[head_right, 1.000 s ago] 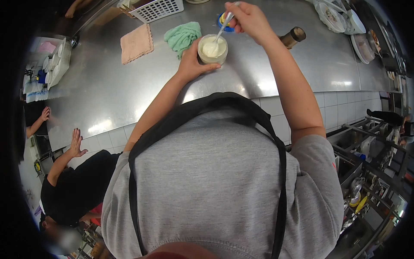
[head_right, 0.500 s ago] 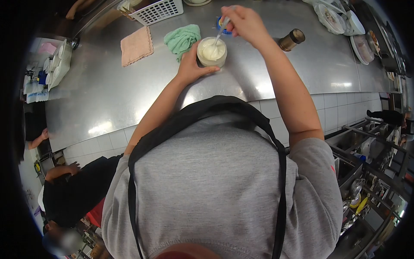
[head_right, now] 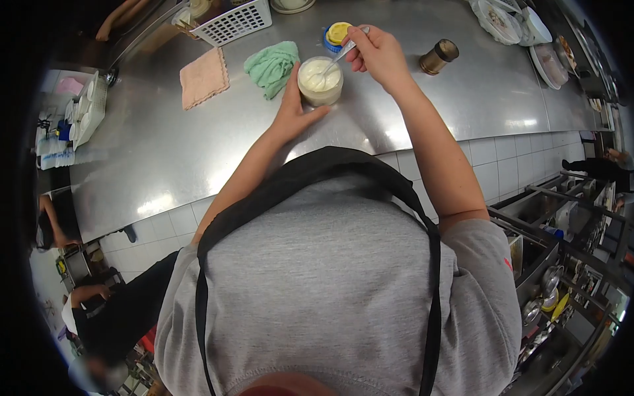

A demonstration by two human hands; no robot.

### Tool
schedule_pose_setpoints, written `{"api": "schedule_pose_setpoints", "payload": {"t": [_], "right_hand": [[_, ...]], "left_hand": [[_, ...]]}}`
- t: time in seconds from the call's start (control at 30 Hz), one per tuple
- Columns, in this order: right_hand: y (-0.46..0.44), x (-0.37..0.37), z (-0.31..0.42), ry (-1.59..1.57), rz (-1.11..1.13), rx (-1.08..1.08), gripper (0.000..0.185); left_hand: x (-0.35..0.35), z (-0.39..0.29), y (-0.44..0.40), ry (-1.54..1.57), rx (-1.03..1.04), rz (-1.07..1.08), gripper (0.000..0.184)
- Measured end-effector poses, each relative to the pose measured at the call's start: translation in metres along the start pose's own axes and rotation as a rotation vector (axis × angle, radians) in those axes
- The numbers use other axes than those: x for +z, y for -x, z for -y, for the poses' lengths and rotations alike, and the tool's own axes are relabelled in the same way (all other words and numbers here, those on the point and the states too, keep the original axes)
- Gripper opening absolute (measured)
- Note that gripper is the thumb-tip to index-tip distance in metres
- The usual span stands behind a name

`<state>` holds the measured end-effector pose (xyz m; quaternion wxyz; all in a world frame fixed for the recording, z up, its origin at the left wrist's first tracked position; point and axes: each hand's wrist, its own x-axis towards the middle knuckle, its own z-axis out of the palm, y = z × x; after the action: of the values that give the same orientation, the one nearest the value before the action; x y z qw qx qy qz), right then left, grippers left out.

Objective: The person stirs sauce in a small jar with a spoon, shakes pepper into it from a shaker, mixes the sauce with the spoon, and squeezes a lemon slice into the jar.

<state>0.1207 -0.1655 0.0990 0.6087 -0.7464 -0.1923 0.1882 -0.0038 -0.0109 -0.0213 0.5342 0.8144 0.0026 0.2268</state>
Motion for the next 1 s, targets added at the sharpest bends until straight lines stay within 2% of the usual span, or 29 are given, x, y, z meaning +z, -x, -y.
{"api": "schedule_pose_setpoints", "payload": {"t": [0.13,0.33,0.4,0.43,0.53,0.6,0.73,0.8,0.9,1.0], "right_hand": [[0.002,-0.009,0.010,-0.006,0.021,-0.021,0.030],[0.001,0.002,0.006,0.143,0.055,-0.027,0.032],[0.006,-0.007,0.016,0.090,-0.011,-0.077,0.031],[0.007,-0.011,0.016,0.079,-0.051,-0.117,0.031],[0.008,-0.003,0.002,0.062,-0.024,-0.072,0.031],[0.010,0.000,-0.004,0.037,0.004,-0.058,0.030],[0.012,-0.010,0.004,0.025,0.034,-0.046,0.030],[0.013,-0.012,0.008,0.043,-0.016,-0.060,0.030],[0.013,0.002,-0.007,0.078,0.054,-0.041,0.031],[0.014,-0.001,-0.003,0.101,0.045,-0.037,0.032]], "left_hand": [[-0.012,0.005,-0.003,0.182,-0.091,0.111,0.102],[-0.009,-0.005,-0.007,-0.059,-0.088,0.053,0.100],[-0.009,-0.017,-0.010,-0.323,-0.099,0.058,0.101],[-0.010,-0.016,-0.009,-0.323,-0.100,0.060,0.101],[-0.016,-0.006,-0.017,-0.261,-0.011,0.122,0.104],[-0.016,0.001,-0.020,0.044,-0.094,0.225,0.107],[-0.005,0.004,-0.018,0.113,-0.078,0.114,0.110],[-0.002,-0.002,-0.018,-0.134,-0.026,0.059,0.112],[-0.003,-0.012,-0.018,-0.269,-0.087,0.072,0.114],[-0.007,-0.009,-0.018,-0.253,-0.045,0.117,0.112]]}}
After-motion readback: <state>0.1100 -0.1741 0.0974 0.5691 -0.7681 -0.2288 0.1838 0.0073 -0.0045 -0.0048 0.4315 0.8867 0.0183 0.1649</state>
